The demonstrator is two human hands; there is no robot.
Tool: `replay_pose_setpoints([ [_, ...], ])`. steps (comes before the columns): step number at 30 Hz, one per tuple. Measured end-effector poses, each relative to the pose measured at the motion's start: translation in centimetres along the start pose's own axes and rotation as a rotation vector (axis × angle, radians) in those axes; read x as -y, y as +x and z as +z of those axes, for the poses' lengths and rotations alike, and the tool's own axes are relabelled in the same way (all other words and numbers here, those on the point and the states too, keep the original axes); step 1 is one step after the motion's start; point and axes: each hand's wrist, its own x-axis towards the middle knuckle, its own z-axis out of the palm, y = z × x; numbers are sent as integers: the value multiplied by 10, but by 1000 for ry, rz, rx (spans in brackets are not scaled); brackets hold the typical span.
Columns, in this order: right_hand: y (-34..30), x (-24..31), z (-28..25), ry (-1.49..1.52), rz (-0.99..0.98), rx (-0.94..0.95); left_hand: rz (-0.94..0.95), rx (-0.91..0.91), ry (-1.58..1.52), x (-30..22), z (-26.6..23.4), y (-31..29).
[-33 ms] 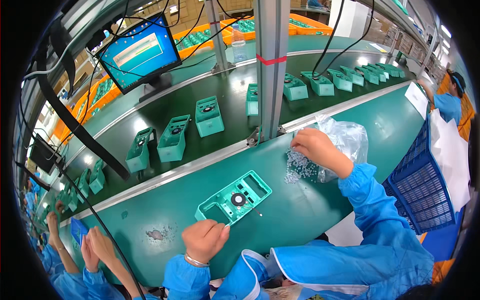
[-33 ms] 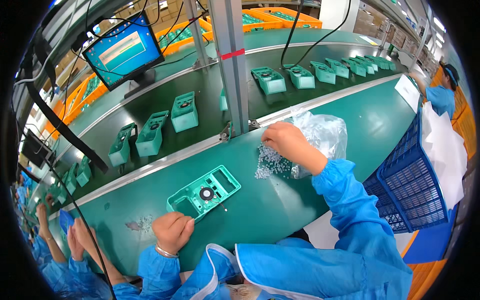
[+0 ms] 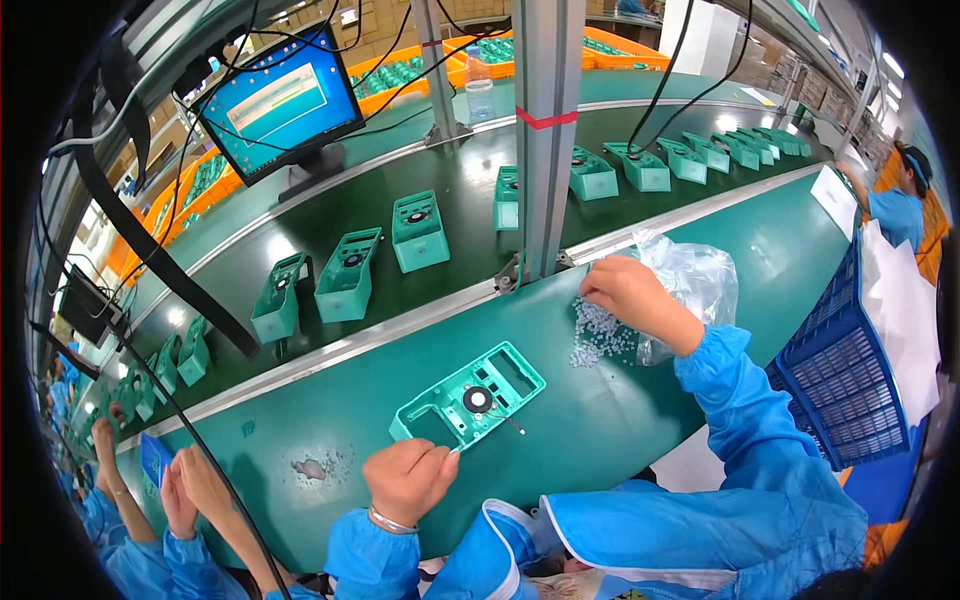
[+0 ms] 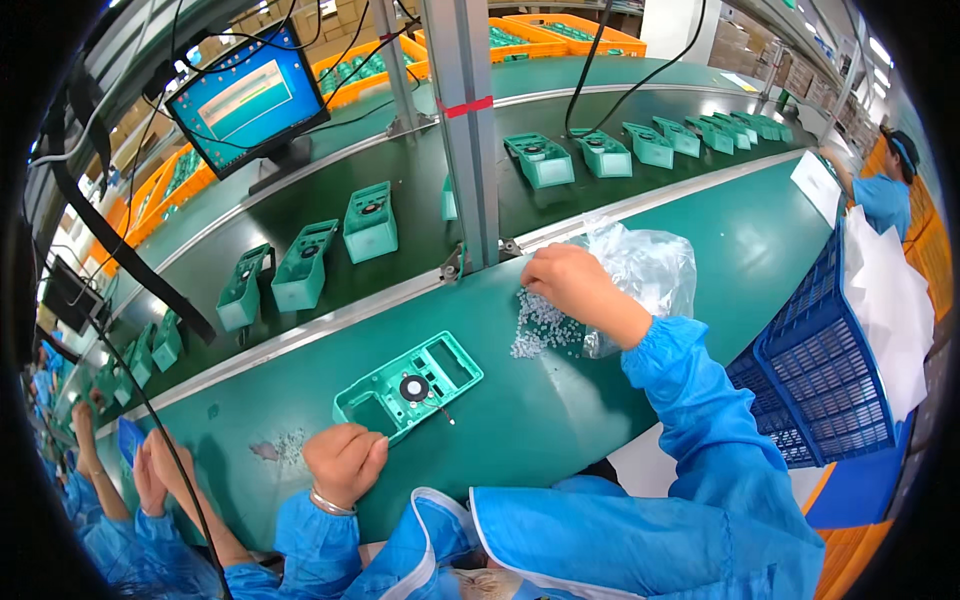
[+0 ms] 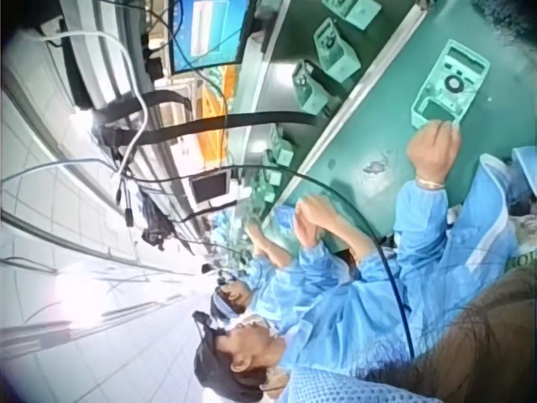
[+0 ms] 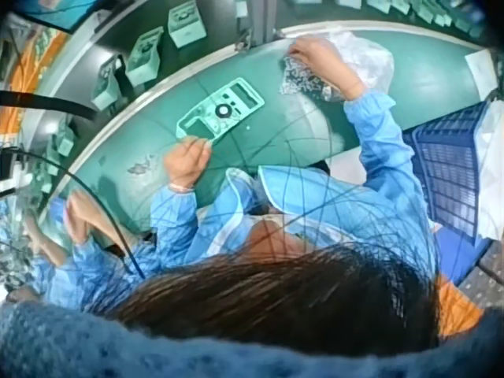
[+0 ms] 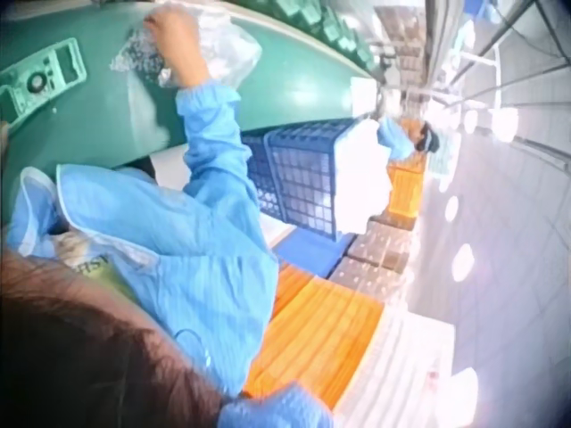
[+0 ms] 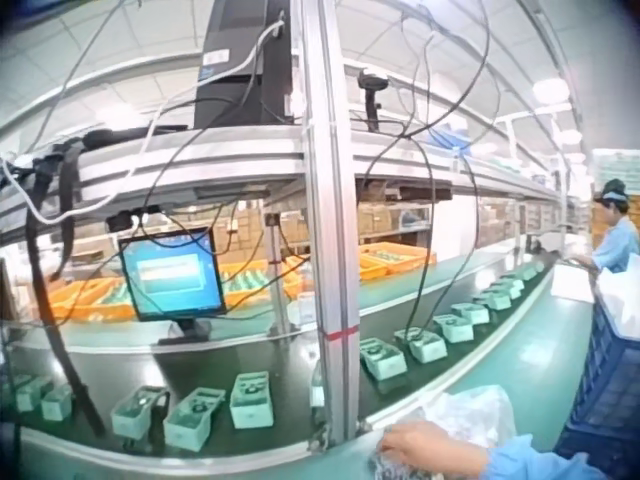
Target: The person assembles small components and circuit boards into electronic device housings by hand on an assembly line.
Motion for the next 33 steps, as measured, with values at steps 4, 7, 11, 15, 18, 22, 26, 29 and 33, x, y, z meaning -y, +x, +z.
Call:
replay_pose_setpoints([
  [4,8,-5,13,-12,-39,28,-19,-6,-8,4,-1,-1],
  [7,13,-3,15,-29,-61,57,-43,10,-14,6,-4,0],
  [11,16,-5,21,-47,-30,108,-50,44,-8,8,-3,0],
  [15,21,2,18,-56,-45,119,-65,69,-15,9,-5,-1],
  [18,21,-1,21,-12,-57,124,-66,71,-10,10,-5,-1],
  [22,21,-5,19,29,-65,-11,-119,110,-20,5,-8,1],
  [26,18,-4,15,28,-47,23,-117,117,-25,4,-10,2],
  [29,17,1,17,-7,-55,50,-97,87,-15,6,-7,0],
  [33,17,3,19,-55,-40,79,-77,62,2,8,-7,0],
])
